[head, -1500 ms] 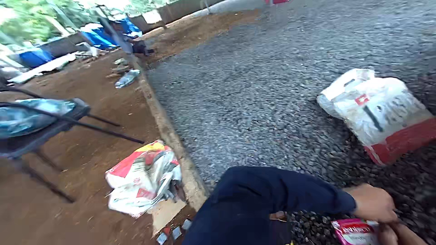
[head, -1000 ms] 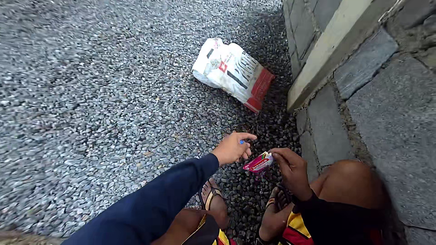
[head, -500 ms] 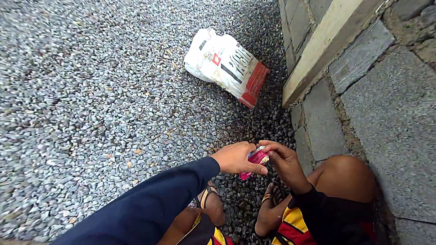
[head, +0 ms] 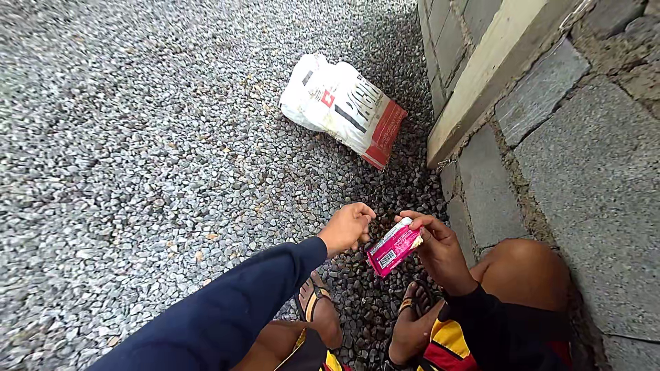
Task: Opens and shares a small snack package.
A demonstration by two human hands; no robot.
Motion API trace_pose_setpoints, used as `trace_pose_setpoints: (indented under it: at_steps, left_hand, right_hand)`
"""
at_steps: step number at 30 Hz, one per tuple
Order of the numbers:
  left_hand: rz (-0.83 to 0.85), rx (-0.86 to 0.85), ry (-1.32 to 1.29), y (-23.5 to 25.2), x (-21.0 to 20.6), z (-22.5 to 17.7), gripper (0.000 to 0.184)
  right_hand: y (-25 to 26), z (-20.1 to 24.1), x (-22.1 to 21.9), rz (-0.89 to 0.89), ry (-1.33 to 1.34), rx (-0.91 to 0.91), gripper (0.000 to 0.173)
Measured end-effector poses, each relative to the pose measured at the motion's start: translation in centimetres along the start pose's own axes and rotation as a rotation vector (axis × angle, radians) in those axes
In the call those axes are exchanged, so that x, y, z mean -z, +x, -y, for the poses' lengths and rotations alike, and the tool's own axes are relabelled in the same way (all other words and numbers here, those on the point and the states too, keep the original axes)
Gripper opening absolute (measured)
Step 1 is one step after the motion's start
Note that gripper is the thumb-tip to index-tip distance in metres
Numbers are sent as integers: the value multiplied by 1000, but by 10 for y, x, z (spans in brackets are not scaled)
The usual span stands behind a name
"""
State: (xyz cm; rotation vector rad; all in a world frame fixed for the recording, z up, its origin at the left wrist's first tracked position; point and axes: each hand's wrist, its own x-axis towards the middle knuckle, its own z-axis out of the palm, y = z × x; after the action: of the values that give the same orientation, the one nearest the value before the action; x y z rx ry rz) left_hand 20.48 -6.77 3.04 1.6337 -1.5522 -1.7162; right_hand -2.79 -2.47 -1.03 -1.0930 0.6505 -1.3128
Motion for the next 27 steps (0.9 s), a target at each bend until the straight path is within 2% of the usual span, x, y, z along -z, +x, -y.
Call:
trace_pose_setpoints:
  at_steps: [4, 7, 9, 12, 14, 18, 23, 27]
  left_hand:
    - [-38, 44, -179, -3, -3, -4, 27]
    - [-62, 61, -283, -4, -6, -7, 41]
    - [-45, 34, -260, -4, -10, -9, 58]
    - [13, -53, -90, -6, -21, -11, 71]
    - [89, -62, -66, -12, -26, -19, 80]
    - [88, -52, -127, -23, -37, -38, 75]
    - [-69, -129, -209, -33, -44, -50, 72]
    - [-103, -212, -280, -48, -38, -64, 69]
  right_hand:
    - [0, 0, 0, -7, 0, -3, 20]
    - [0, 1, -1, -5, 16, -3, 21]
    - [2, 2, -4, 10, 44, 0, 20]
    - [6, 4, -12, 48, 82, 14, 19]
    - [10, 5, -17, 47, 62, 42, 18]
    - [15, 4, -21, 2, -50, 170, 17]
    - [15, 14, -32, -53, -303, 360, 18]
    - [21, 45, -41, -18, -465, 336, 23]
